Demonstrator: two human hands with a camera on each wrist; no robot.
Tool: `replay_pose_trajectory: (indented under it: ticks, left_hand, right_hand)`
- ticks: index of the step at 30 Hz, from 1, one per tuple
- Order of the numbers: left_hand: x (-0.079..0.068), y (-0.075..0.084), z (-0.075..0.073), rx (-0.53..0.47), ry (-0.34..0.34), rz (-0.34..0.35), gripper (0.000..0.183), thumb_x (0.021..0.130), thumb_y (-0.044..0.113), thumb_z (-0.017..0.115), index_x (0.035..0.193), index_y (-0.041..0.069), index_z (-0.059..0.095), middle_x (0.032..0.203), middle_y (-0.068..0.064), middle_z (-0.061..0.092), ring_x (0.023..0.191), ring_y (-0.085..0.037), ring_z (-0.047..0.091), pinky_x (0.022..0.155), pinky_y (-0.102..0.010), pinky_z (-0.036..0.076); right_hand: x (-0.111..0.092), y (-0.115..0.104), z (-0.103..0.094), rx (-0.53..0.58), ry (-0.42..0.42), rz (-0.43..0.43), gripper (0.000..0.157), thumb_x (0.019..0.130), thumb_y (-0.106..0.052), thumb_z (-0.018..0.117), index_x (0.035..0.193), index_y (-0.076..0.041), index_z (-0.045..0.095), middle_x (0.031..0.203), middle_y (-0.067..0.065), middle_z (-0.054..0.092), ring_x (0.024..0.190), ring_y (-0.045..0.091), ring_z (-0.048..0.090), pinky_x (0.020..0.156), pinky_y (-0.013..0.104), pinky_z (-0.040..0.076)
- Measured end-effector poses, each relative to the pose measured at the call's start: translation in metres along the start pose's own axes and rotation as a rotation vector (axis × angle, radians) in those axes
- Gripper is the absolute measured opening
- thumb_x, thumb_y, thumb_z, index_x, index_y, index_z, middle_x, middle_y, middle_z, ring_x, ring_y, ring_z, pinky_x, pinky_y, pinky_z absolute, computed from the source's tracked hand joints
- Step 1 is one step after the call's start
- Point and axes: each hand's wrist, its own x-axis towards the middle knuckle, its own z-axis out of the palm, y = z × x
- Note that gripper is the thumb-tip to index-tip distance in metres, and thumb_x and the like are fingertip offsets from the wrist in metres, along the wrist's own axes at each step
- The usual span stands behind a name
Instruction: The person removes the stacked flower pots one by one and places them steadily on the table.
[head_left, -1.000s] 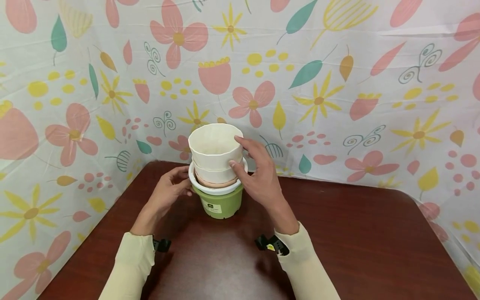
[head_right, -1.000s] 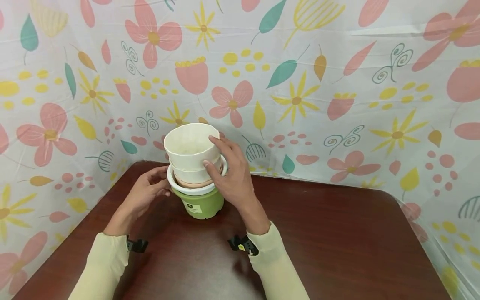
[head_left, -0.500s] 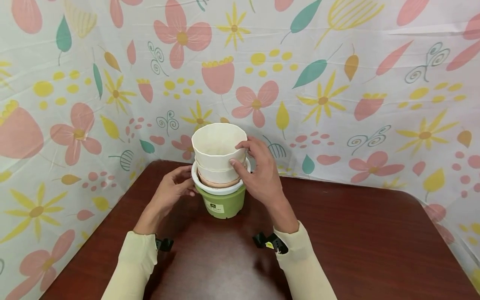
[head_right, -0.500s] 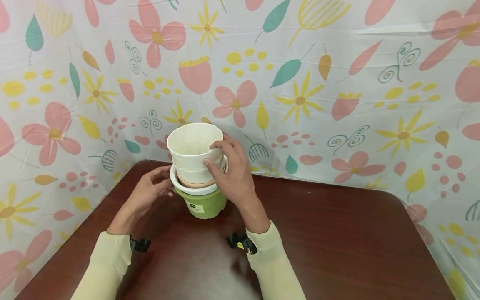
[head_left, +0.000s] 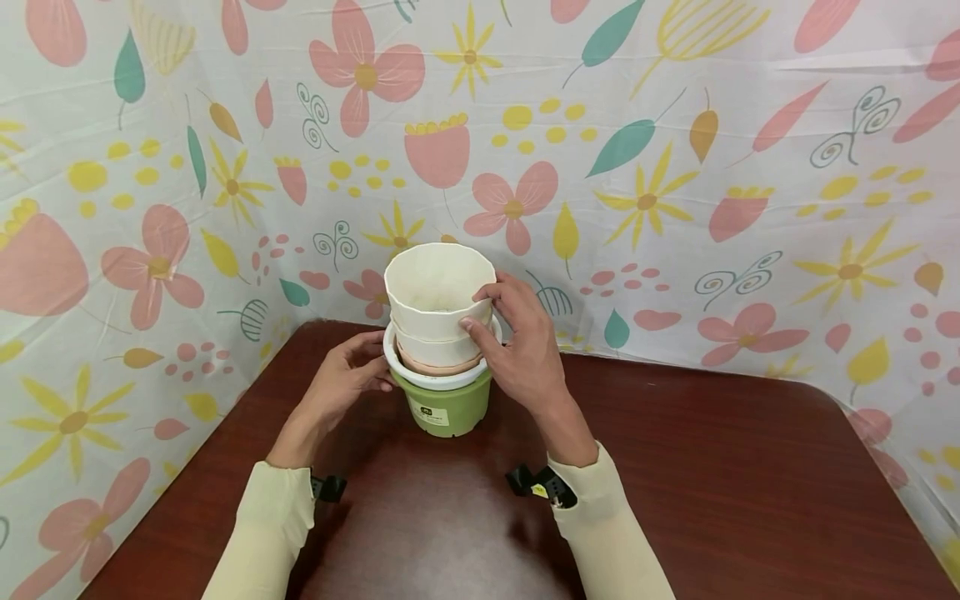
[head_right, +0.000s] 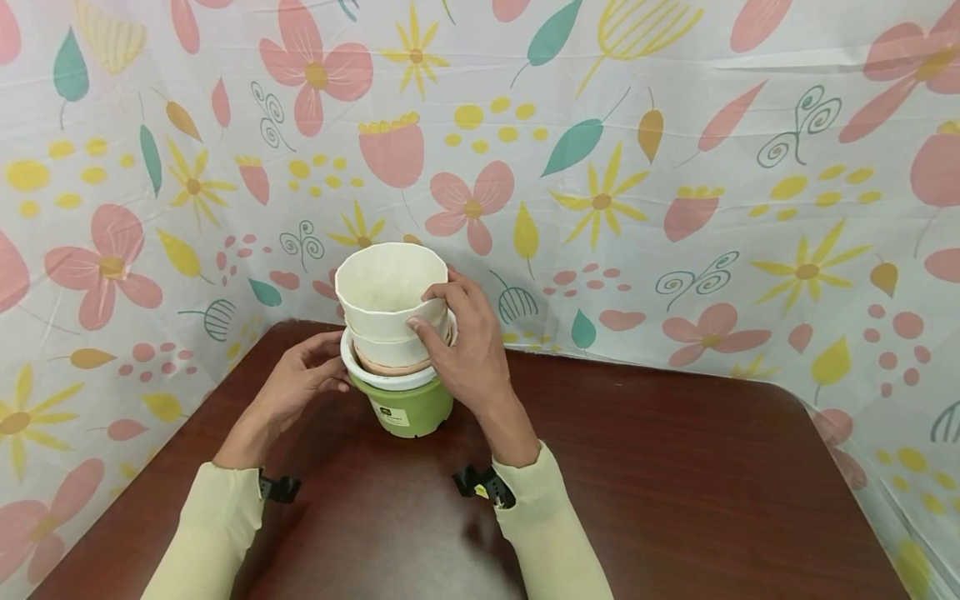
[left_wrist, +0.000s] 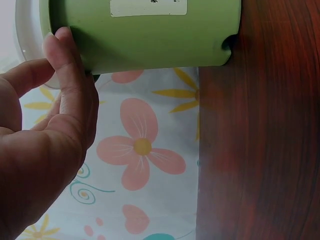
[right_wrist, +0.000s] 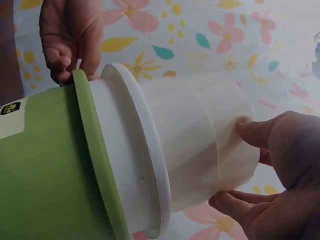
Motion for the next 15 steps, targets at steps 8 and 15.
replay_pose_trajectory:
  ticks: [8,15]
  left_hand:
    - [-0.0009,-0.0002,0.0009,0.005,0.004,-0.003,0.047,0.106,0.015,0.069,0.15,0.005,0.055,0.136,-0.022,0.06,0.09,-0.022,0.074,0.079,-0.033,0.065]
    - [0.0003,-0.0006,0.001,0.0,0.002,-0.001,0.047,0.106,0.017,0.069,0.15,0.006,0.056,0.135,-0.021,0.06,0.089,-0.023,0.074,0.078,-0.033,0.065]
  right_hand:
    - [0.0002,0.0027,0.001,0.031,0.029,-0.039,0.027,0.095,-0.011,0.082,0.114,0.001,0.067,0.143,0.022,0.059,0.137,0.036,0.054,0.111,0.046,0.052]
    - [0.0016,0.0007,0.0001,0.088,0.083,-0.089,0.026,0.094,-0.004,0.081,0.113,0.002,0.066,0.143,0.026,0.056,0.138,0.038,0.054,0.113,0.039,0.05]
